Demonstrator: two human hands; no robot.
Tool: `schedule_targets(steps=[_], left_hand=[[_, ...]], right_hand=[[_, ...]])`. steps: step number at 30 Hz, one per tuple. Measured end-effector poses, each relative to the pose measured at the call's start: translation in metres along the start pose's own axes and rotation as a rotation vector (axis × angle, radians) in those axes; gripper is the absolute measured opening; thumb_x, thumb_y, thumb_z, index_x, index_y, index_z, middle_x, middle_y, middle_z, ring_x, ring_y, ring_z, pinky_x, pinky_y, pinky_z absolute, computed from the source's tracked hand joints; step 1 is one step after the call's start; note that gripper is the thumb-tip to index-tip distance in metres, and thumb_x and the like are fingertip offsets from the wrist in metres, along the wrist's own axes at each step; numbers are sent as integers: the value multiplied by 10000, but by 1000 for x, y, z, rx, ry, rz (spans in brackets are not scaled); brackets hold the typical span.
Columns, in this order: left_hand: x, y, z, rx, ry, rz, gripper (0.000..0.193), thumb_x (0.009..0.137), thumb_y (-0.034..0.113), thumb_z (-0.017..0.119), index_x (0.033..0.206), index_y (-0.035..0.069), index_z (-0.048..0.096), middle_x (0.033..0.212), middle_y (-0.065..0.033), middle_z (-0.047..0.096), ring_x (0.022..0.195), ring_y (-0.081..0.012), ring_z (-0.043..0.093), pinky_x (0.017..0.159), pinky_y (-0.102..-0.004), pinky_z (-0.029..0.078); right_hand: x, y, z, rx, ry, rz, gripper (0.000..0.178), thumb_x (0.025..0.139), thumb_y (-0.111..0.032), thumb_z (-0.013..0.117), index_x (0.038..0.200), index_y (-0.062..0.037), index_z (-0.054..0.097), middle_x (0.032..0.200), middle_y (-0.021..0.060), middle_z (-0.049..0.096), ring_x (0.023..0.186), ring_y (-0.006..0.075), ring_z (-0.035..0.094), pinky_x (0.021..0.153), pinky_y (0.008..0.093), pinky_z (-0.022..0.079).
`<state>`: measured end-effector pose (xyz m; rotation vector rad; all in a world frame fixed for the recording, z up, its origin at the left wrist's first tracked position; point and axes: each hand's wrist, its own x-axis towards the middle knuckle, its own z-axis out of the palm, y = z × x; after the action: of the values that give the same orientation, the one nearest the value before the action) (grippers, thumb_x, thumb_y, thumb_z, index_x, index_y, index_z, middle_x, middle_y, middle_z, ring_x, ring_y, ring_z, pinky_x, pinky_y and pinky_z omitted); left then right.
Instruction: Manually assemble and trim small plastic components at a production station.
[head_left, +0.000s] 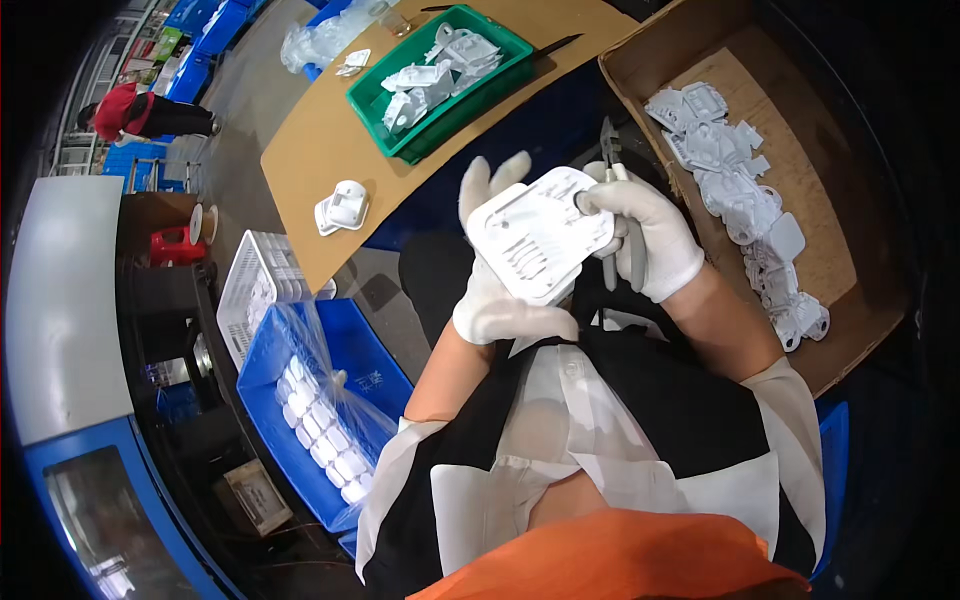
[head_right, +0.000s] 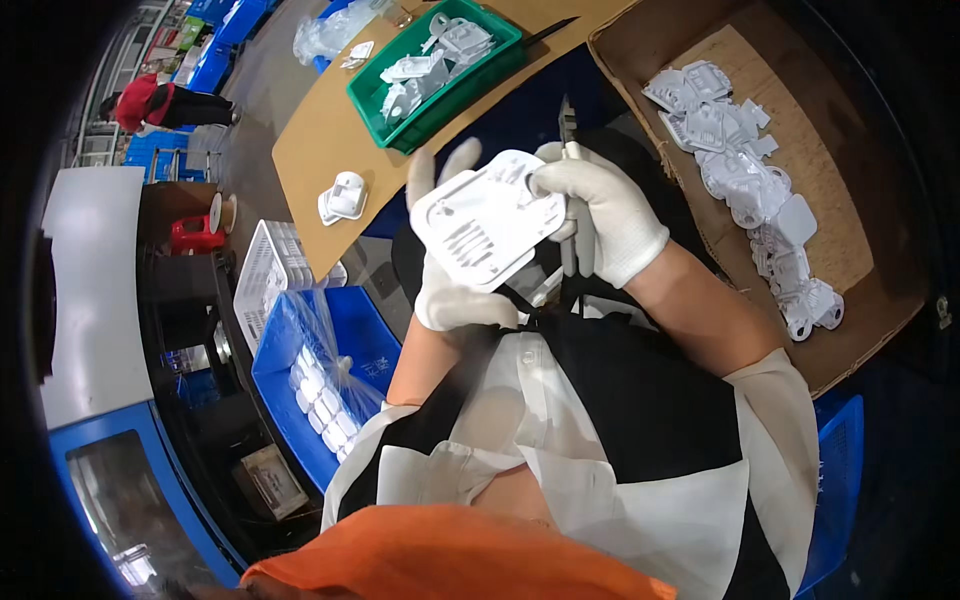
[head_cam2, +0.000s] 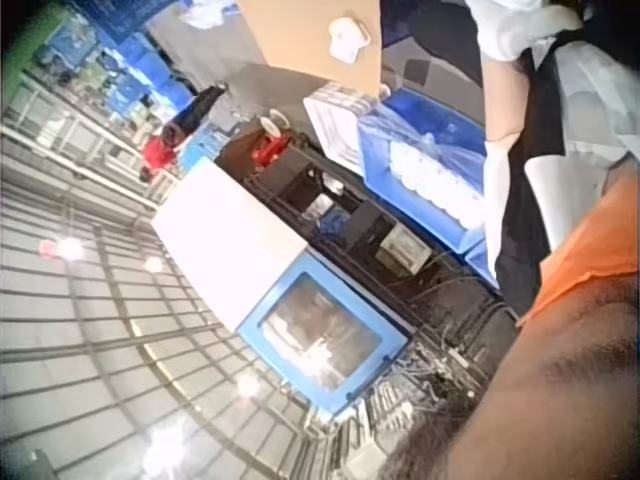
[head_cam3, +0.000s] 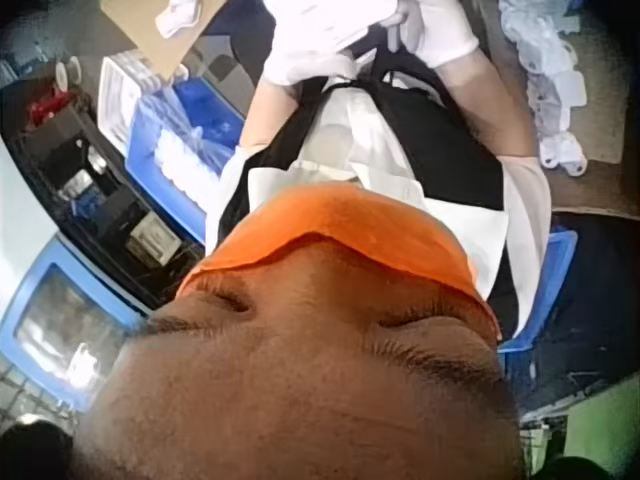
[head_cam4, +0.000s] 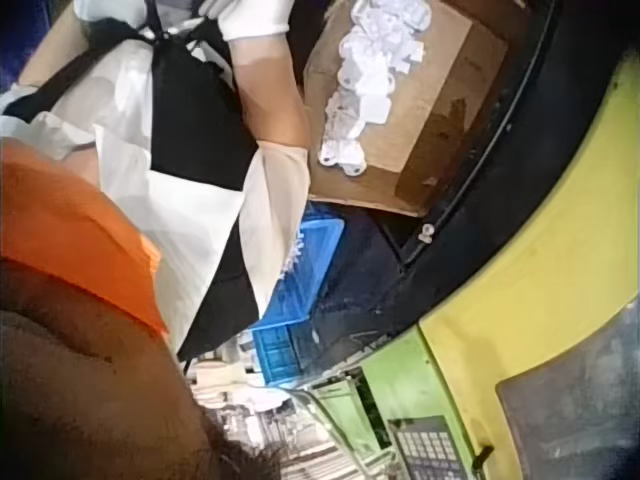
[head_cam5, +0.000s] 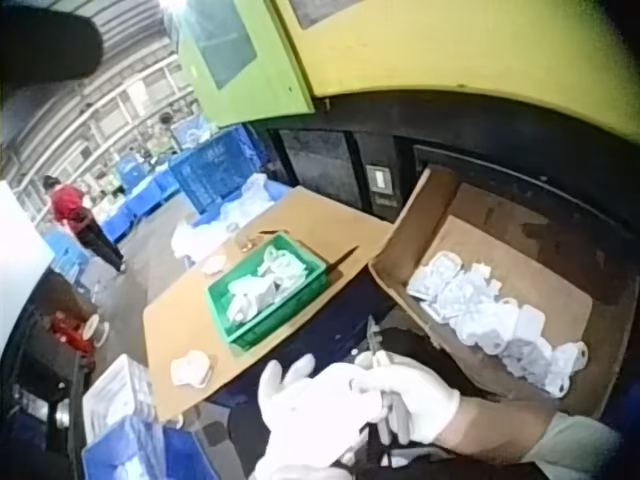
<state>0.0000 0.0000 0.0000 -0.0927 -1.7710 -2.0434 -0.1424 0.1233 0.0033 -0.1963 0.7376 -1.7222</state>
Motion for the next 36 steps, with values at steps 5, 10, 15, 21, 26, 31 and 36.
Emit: schedule_targets(steps=[5, 10, 15, 21, 26, 31, 36], left_hand=[[-16, 1, 13, 236, 224, 227, 1086, 566, 80, 877, 1384, 114, 164, 1342, -150, 333, 1198, -271, 466, 988, -424, 429], [-14, 7, 3, 360, 213, 271, 728, 685, -52, 635, 1298, 67, 260, 1183, -145, 458, 1086, -254, 518, 952, -398, 430], [-30, 11, 26, 437, 147, 433, 1233, 617, 131, 808, 1467, 69, -83, 1356, -232, 318, 1198, -326, 450, 1009, -432, 377], [-36, 12, 8, 603, 280, 351, 1403, 546, 255, 911, 1466, 103, -138, 1293, -161, 317, 1118, -281, 465, 938, -432, 428], [-22, 61, 0, -286, 498, -66, 1241, 620, 281, 865, 1491, 95, 0, 1220, -105, 410, 1106, -260, 510, 901, -405, 487], [-50, 50, -30, -217, 341, 280, 1044, 666, 271, 814, 1479, 72, 190, 1261, -108, 456, 1159, -256, 513, 988, -433, 482], [-46, 63, -30, -112, 442, 232, 994, 608, 405, 827, 1388, 11, 353, 1263, -122, 494, 1107, -232, 553, 910, -412, 504]], right_hand=[[-1, 20, 22, 121, -63, 119, 236, 884, -107, 512, 1088, -4, 568, 968, 81, 650, 858, 174, 646, 784, 314, 527], [-13, 29, 30, 299, -46, 189, 272, 884, -136, 502, 1091, 14, 593, 977, 104, 667, 857, 190, 663, 804, 311, 538], [-16, 51, 37, 307, 60, 105, 224, 885, -137, 500, 1058, -22, 583, 992, 93, 645, 916, 185, 646, 842, 322, 525], [-8, 57, 59, 333, -74, 191, 280, 911, -191, 510, 1139, -34, 553, 1077, 75, 629, 972, 184, 627, 870, 329, 506], [-8, 48, 38, 425, -120, 295, 420, 904, -359, 547, 1149, -17, 540, 1057, 112, 618, 956, 238, 611, 903, 422, 474], [-33, 41, 28, 459, 141, 474, 744, 846, -511, 604, 1324, -32, 297, 1197, 268, 473, 1035, 435, 538, 913, 790, 274], [-41, 5, 28, -817, -228, 344, 858, 721, -112, 642, 1470, -52, 229, 1206, 145, 497, 1082, 235, 561, 885, 350, 486]])
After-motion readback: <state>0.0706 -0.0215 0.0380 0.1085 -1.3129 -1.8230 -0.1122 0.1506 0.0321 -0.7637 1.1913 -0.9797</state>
